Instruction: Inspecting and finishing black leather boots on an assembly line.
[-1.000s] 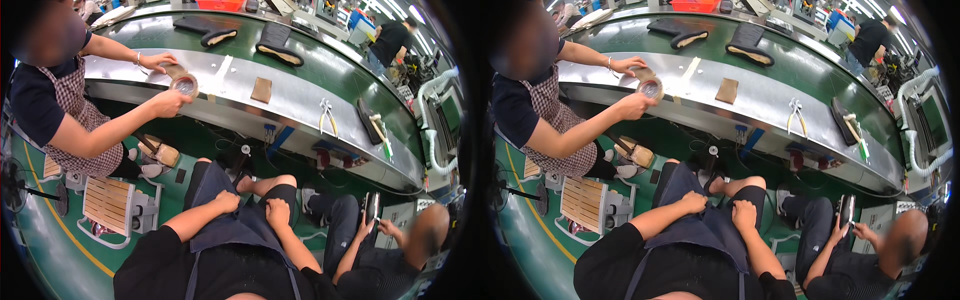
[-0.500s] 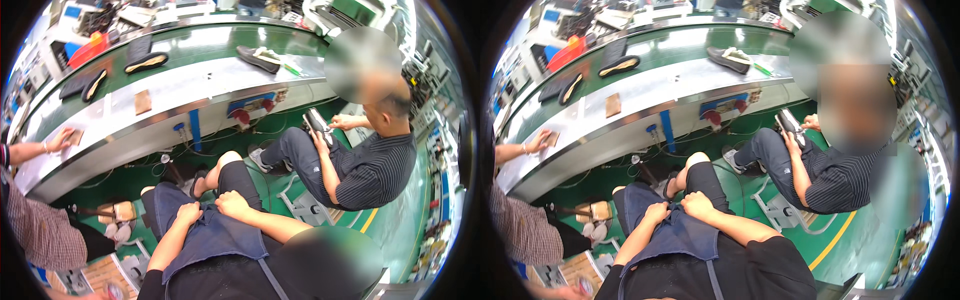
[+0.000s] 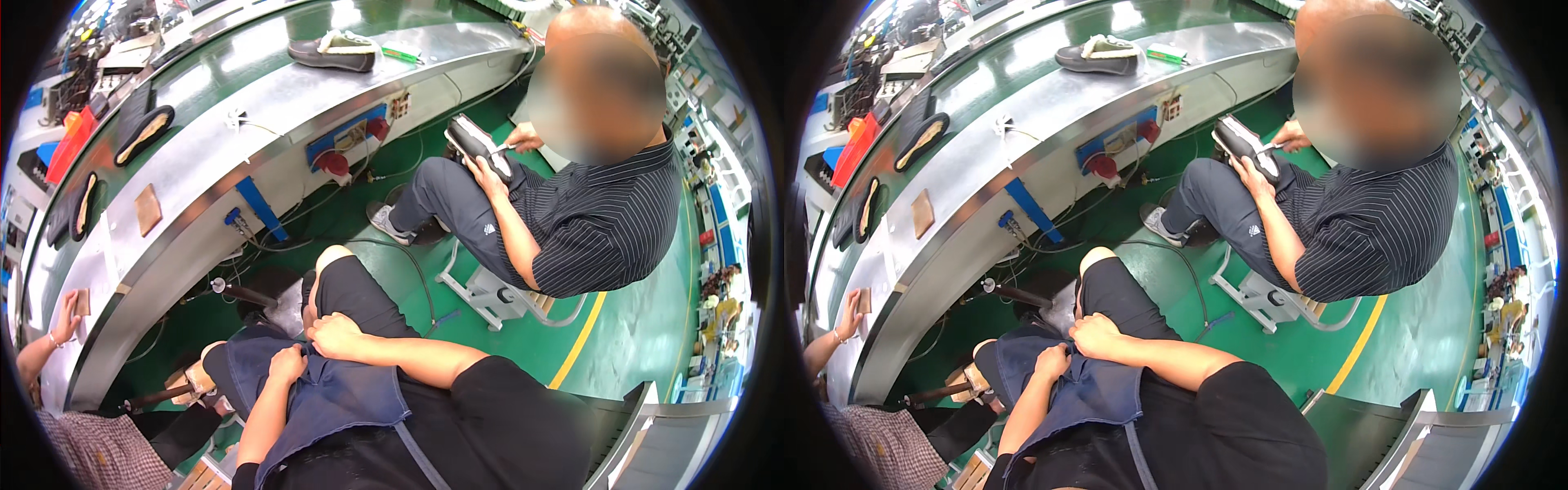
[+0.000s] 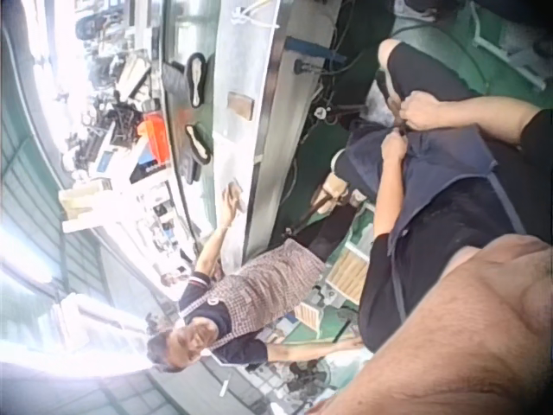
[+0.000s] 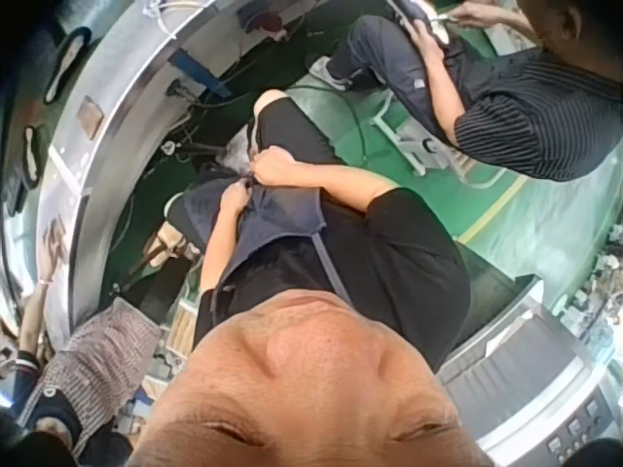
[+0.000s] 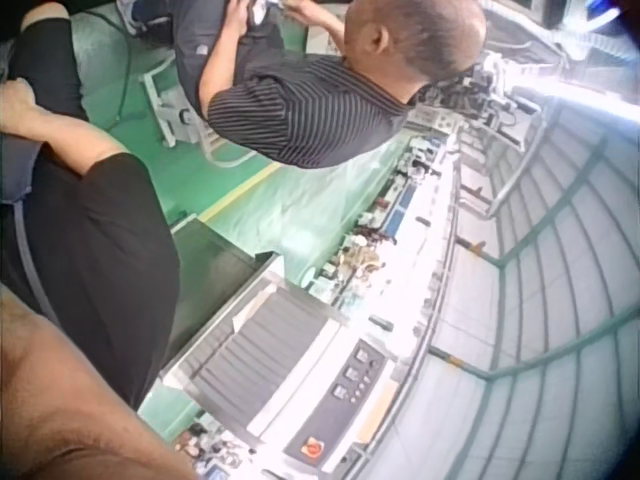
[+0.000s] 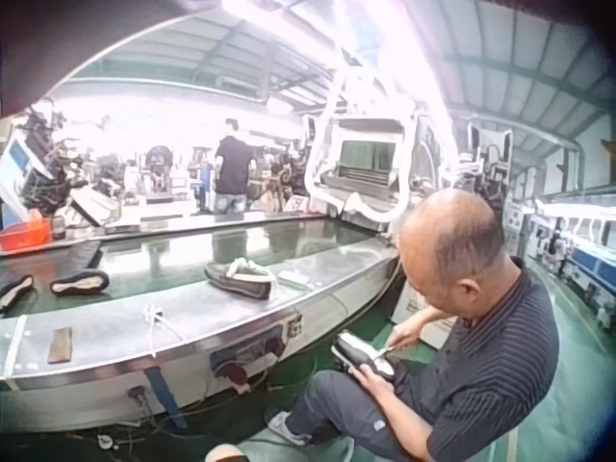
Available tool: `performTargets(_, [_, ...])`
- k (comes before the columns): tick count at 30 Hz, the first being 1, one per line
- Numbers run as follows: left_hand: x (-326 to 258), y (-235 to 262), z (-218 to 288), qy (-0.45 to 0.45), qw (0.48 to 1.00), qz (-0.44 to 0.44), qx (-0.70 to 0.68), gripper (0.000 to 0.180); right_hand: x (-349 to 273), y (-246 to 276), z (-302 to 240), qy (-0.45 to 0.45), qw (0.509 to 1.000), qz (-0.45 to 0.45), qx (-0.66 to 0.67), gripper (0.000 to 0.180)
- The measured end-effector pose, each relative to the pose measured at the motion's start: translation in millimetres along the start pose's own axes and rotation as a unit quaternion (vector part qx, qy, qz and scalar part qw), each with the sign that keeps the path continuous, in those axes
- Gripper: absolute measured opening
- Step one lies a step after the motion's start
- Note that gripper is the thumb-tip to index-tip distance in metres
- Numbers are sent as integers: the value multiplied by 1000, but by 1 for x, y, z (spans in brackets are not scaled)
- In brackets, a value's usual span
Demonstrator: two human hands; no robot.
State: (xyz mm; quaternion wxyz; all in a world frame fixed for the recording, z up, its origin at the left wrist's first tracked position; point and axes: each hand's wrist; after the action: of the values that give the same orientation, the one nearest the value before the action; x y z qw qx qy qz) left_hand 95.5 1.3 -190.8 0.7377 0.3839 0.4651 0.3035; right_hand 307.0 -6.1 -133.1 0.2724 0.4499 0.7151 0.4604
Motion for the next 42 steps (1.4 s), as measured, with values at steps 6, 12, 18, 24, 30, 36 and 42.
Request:
performTargets(6, [5,-13,-2,19,999,-30,2,34,3,0,10,-24,1000,-3,17,22])
performTargets(12, [16,-21,-3,19,999,-44,-13,37,3,-2,14,-18,1000,2,20,21])
performTargets(18, [18,-21,-4,35,997,-66,-28,35,9,5,12,-30,998,-35,31,25])
performTargets(24, [24,-25,-11,35,994,-79,-69,34,16,4,9,-46,996,-73,36,27])
performTargets(30, [29,-18,-8,37,991,-87,-97,32,14,-6,14,-37,999,-6,34,19])
performTargets(36, [29,-23,-11,43,989,-86,-116,32,14,-2,11,-45,998,-26,39,19])
performTargets(42, [27,-23,-14,47,987,-79,-134,31,15,-2,10,-47,998,-31,33,19])
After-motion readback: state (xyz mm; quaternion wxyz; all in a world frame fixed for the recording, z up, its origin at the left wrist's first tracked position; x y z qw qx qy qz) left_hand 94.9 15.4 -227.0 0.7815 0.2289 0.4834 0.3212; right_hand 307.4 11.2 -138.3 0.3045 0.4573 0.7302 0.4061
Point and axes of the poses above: each hand's wrist, its own x-axis towards the middle knuckle, its own y-axis out of the back of the hand, z = x × y, and after that the axes turned 4 degrees about z, right-handed
